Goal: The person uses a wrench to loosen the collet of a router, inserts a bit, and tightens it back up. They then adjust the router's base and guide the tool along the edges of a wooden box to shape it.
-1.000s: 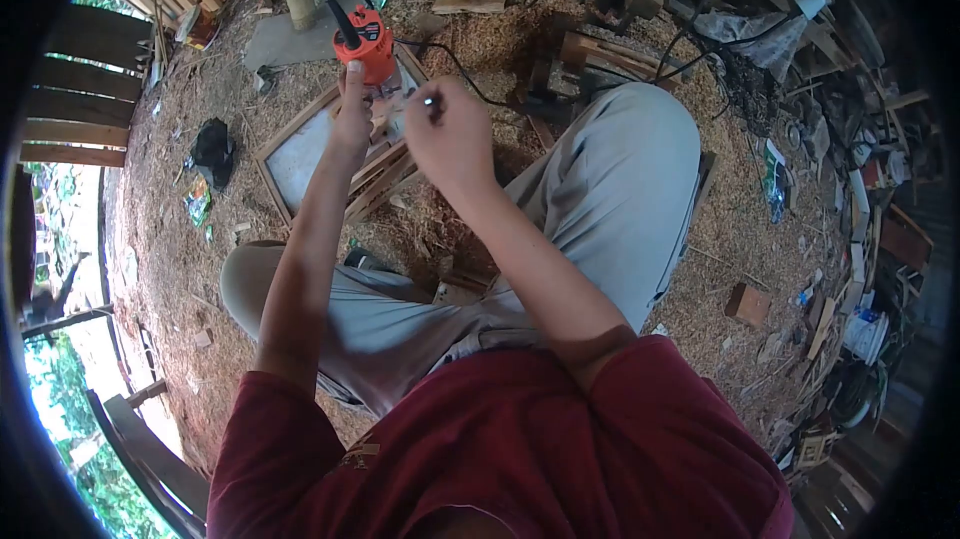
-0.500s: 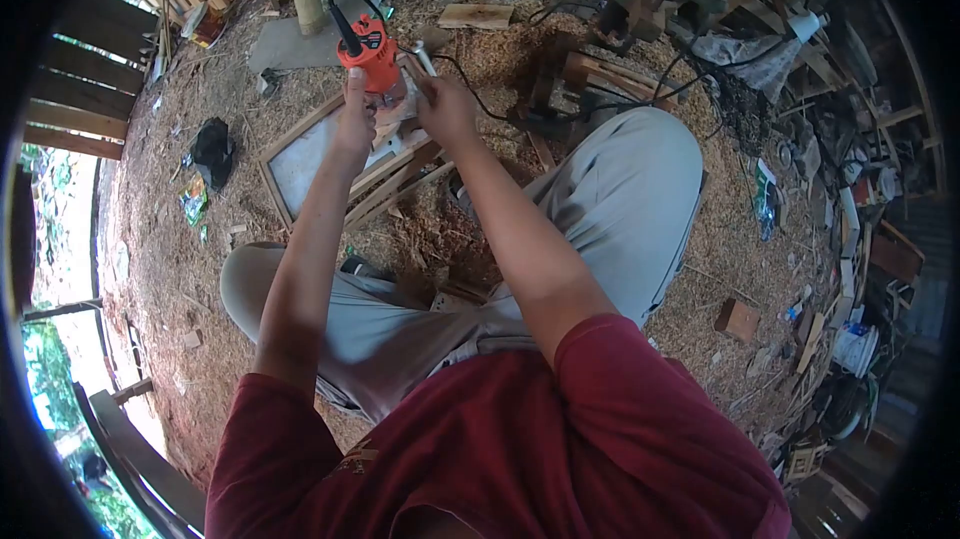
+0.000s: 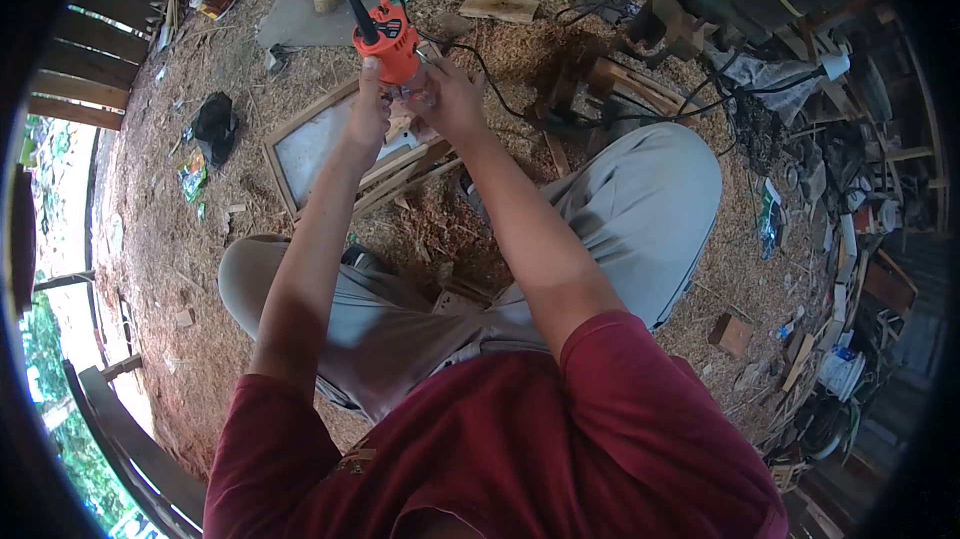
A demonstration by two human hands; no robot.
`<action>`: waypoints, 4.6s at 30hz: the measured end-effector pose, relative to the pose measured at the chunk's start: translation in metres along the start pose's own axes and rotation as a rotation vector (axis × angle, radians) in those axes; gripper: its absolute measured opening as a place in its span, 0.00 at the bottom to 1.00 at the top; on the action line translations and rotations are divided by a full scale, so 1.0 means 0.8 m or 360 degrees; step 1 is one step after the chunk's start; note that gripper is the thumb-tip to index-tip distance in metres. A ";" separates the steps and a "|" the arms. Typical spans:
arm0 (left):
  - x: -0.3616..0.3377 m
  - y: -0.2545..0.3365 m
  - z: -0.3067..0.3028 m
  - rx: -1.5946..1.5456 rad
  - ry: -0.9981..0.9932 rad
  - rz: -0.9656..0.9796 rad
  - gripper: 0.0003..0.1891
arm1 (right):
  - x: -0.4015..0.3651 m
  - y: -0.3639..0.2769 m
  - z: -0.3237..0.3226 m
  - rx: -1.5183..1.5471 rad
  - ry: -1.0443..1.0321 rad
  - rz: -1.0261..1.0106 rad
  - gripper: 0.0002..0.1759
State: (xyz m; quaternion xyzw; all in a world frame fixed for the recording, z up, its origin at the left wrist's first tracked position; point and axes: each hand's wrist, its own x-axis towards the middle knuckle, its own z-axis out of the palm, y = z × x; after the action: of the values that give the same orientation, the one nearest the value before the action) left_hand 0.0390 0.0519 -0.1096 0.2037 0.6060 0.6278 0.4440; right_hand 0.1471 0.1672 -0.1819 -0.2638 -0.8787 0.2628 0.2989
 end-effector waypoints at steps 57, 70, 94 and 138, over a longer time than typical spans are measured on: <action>-0.013 -0.003 0.026 0.0075 -0.0125 0.0348 0.40 | -0.019 0.000 0.003 0.0181 0.0075 0.0149 0.32; -0.006 -0.018 0.025 -0.0120 -0.0013 0.0398 0.33 | -0.018 -0.002 0.001 0.0246 0.0007 0.0183 0.31; 0.015 -0.035 0.017 -0.0020 0.0174 0.0443 0.39 | 0.003 0.015 -0.027 0.0345 0.0142 0.0391 0.14; 0.015 -0.035 0.038 -0.0089 0.0217 0.0462 0.44 | -0.133 -0.082 -0.075 0.0294 0.0162 0.0303 0.22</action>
State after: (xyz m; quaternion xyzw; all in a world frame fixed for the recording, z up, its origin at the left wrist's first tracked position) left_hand 0.0657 0.0754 -0.1333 0.2337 0.5812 0.7143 0.3121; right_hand 0.2395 0.0719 -0.1416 -0.3303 -0.8055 0.3558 0.3398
